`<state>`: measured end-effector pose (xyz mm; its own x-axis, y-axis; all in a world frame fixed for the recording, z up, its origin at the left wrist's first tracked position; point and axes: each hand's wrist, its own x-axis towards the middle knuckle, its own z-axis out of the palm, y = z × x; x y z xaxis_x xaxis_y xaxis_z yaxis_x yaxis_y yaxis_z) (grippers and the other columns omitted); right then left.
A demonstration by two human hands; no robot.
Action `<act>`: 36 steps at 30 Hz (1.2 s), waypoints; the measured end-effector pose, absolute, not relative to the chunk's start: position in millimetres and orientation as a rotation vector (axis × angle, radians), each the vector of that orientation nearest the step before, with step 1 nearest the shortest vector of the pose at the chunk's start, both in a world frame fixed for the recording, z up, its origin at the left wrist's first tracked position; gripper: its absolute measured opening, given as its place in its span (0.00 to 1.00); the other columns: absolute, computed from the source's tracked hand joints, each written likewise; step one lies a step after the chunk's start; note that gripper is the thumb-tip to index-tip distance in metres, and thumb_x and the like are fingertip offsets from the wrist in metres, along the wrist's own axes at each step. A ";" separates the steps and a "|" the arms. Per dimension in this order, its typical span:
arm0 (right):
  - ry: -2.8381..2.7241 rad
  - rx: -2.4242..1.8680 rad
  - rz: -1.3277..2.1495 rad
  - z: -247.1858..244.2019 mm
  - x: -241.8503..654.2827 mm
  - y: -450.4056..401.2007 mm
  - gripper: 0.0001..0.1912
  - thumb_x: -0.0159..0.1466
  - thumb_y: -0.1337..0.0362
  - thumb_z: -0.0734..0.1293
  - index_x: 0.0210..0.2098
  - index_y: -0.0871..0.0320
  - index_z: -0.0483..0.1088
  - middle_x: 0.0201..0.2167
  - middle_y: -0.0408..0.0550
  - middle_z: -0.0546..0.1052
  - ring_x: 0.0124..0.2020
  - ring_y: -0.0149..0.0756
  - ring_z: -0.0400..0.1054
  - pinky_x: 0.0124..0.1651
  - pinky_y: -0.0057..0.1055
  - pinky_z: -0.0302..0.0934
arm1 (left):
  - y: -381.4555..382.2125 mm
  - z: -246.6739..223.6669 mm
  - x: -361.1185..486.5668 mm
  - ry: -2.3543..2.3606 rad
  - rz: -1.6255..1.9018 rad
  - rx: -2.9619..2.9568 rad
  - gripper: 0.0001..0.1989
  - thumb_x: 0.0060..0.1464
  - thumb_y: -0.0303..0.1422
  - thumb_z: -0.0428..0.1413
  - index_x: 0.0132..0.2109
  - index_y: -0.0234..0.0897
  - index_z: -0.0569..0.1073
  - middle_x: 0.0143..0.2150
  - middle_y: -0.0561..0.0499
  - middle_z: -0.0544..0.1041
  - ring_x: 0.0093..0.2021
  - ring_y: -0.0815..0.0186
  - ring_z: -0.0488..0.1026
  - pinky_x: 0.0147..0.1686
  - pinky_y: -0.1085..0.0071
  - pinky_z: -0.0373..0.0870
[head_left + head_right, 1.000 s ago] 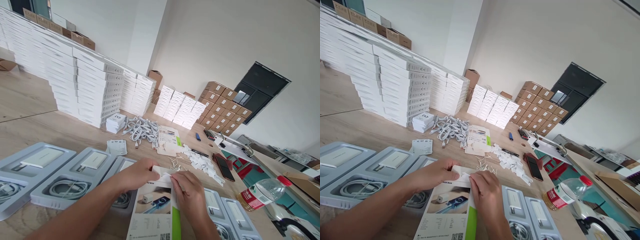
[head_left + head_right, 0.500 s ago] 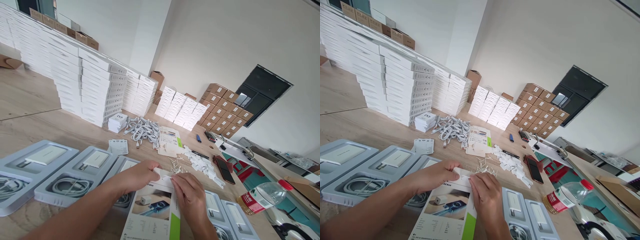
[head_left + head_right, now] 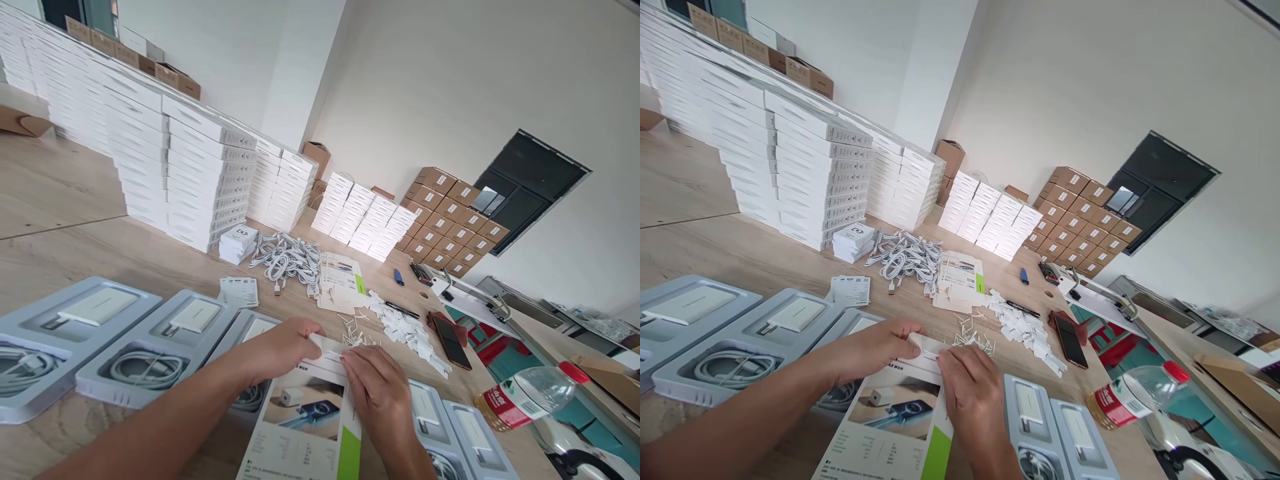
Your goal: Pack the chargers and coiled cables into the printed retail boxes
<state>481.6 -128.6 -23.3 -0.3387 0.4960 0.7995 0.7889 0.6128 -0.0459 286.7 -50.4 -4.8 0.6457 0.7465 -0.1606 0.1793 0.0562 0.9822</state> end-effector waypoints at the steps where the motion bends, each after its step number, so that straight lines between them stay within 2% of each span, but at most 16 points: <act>1: -2.019 -1.019 -0.450 -22.7 481.8 -128.8 0.11 0.66 0.75 0.64 0.41 0.55 0.75 0.33 0.48 0.80 0.34 0.37 0.74 0.37 0.35 0.70 | -50.2 -4.9 286.5 0.814 0.510 1.467 0.08 0.43 0.33 0.55 0.34 0.38 0.74 0.26 0.55 0.70 0.28 0.64 0.66 0.29 0.70 0.57; 10: -2.124 -1.059 -0.423 -20.2 477.6 -129.8 0.10 0.67 0.74 0.63 0.39 0.55 0.75 0.33 0.48 0.79 0.33 0.37 0.71 0.36 0.34 0.67 | -50.6 1.2 283.4 0.873 0.533 1.554 0.07 0.45 0.33 0.53 0.33 0.38 0.73 0.25 0.56 0.65 0.26 0.66 0.61 0.26 0.71 0.53; 15: -2.061 -1.102 -0.401 -18.9 478.2 -129.4 0.10 0.66 0.73 0.64 0.40 0.54 0.76 0.35 0.48 0.77 0.35 0.37 0.71 0.36 0.34 0.67 | -53.3 7.2 281.2 0.890 0.548 1.741 0.11 0.48 0.41 0.59 0.33 0.38 0.70 0.26 0.56 0.63 0.27 0.66 0.62 0.25 0.73 0.53; 21: -1.854 -1.150 -0.306 -27.9 487.6 -123.1 0.08 0.64 0.68 0.68 0.43 0.53 0.76 0.44 0.53 0.75 0.45 0.43 0.71 0.44 0.39 0.71 | -51.8 4.7 282.3 0.744 0.540 1.795 0.10 0.52 0.40 0.59 0.35 0.38 0.71 0.28 0.57 0.68 0.29 0.66 0.65 0.26 0.74 0.56; 24: -1.785 -1.159 -0.172 -31.5 494.3 -120.1 0.12 0.62 0.63 0.72 0.46 0.52 0.75 0.49 0.54 0.74 0.50 0.45 0.70 0.50 0.41 0.70 | -50.9 3.8 282.5 0.737 0.531 1.786 0.10 0.52 0.39 0.59 0.37 0.38 0.72 0.27 0.57 0.68 0.29 0.66 0.65 0.27 0.74 0.57; 27: -1.762 -1.175 0.032 -30.6 497.5 -118.9 0.17 0.60 0.62 0.73 0.49 0.52 0.75 0.50 0.54 0.75 0.51 0.45 0.72 0.51 0.40 0.70 | -50.9 4.2 282.2 0.733 0.529 1.778 0.09 0.51 0.38 0.60 0.37 0.38 0.72 0.27 0.57 0.68 0.29 0.66 0.65 0.27 0.74 0.57; 36: -1.566 -1.168 0.753 -23.1 503.5 -123.8 0.21 0.60 0.58 0.73 0.52 0.51 0.74 0.41 0.48 0.78 0.39 0.40 0.73 0.40 0.33 0.70 | -54.4 8.5 281.8 0.740 0.513 1.777 0.08 0.53 0.38 0.59 0.37 0.39 0.72 0.28 0.57 0.70 0.28 0.66 0.66 0.27 0.74 0.58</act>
<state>503.5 -123.8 -23.1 -0.0327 0.9373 0.3470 0.3139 0.3393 -0.8867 281.8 -54.4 8.5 0.7119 0.7021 -0.0152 0.2318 -0.2145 0.9488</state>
